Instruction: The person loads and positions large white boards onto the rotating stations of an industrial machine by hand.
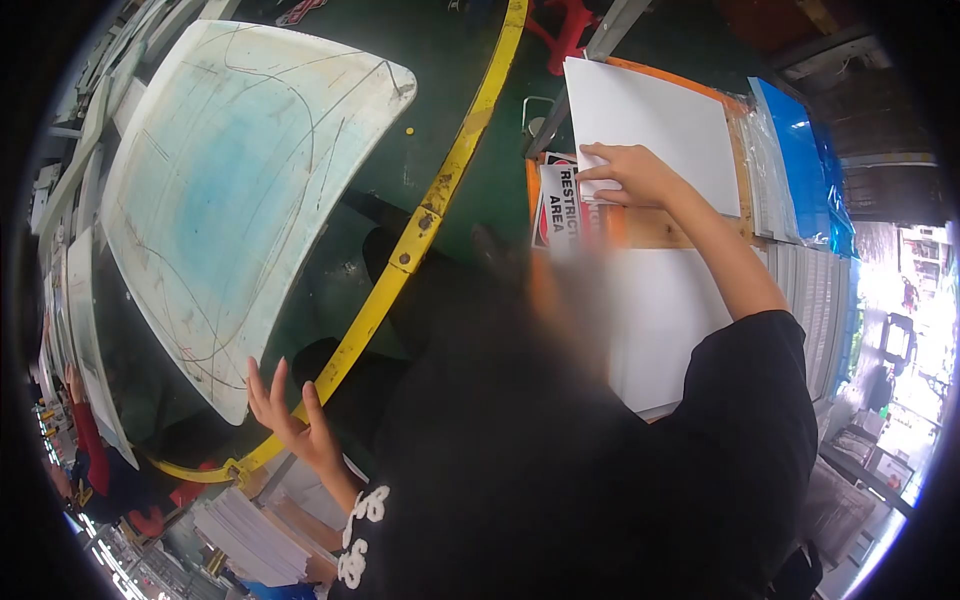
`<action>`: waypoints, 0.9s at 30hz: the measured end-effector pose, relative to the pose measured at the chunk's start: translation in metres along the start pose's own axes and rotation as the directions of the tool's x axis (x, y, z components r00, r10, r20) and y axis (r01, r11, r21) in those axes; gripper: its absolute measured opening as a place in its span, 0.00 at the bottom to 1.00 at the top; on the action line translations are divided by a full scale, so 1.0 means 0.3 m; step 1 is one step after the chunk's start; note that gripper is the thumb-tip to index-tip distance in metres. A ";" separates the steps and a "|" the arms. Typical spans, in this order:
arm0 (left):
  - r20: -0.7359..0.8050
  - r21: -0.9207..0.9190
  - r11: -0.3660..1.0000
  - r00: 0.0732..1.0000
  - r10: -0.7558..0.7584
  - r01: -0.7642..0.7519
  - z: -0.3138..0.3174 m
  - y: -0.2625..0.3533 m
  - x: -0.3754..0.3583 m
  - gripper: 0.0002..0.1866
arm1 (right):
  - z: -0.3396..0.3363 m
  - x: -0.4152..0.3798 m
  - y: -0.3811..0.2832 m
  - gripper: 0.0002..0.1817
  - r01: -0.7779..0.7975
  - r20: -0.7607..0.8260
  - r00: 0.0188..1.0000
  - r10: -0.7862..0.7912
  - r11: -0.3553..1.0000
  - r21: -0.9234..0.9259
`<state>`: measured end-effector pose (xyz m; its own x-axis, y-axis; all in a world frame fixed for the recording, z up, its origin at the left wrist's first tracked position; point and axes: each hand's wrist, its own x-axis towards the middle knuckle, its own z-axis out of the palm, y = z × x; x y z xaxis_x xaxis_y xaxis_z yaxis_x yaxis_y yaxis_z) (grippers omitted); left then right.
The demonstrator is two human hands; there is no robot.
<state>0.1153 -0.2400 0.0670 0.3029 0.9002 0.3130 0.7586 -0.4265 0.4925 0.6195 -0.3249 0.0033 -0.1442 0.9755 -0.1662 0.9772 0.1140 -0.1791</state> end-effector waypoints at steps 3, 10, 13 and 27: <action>0.006 -0.008 1.000 1.000 0.001 -0.001 0.003 0.007 -0.004 0.17 | -0.008 0.008 -0.005 0.15 -0.029 0.016 0.999 0.028 1.000 0.009; 0.009 -0.025 1.000 1.000 -0.011 0.011 0.012 0.005 -0.011 0.17 | 0.052 0.013 -0.005 0.13 -0.076 -0.065 0.995 0.073 0.996 -0.045; 0.020 -0.014 1.000 1.000 -0.020 0.020 0.013 0.017 -0.010 0.17 | 0.078 0.007 -0.008 0.16 -0.055 -0.087 0.995 0.045 0.992 -0.114; 0.043 0.000 1.000 0.999 0.011 -0.011 0.031 0.010 -0.002 0.17 | 0.099 -0.013 -0.009 0.14 0.073 -0.137 0.985 -0.102 0.976 -0.204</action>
<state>0.1228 -0.2410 0.0606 0.3357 0.8985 0.2827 0.7552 -0.4361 0.4894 0.6127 -0.3346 -0.0244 -0.2205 0.9753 -0.0124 0.9753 0.2207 0.0112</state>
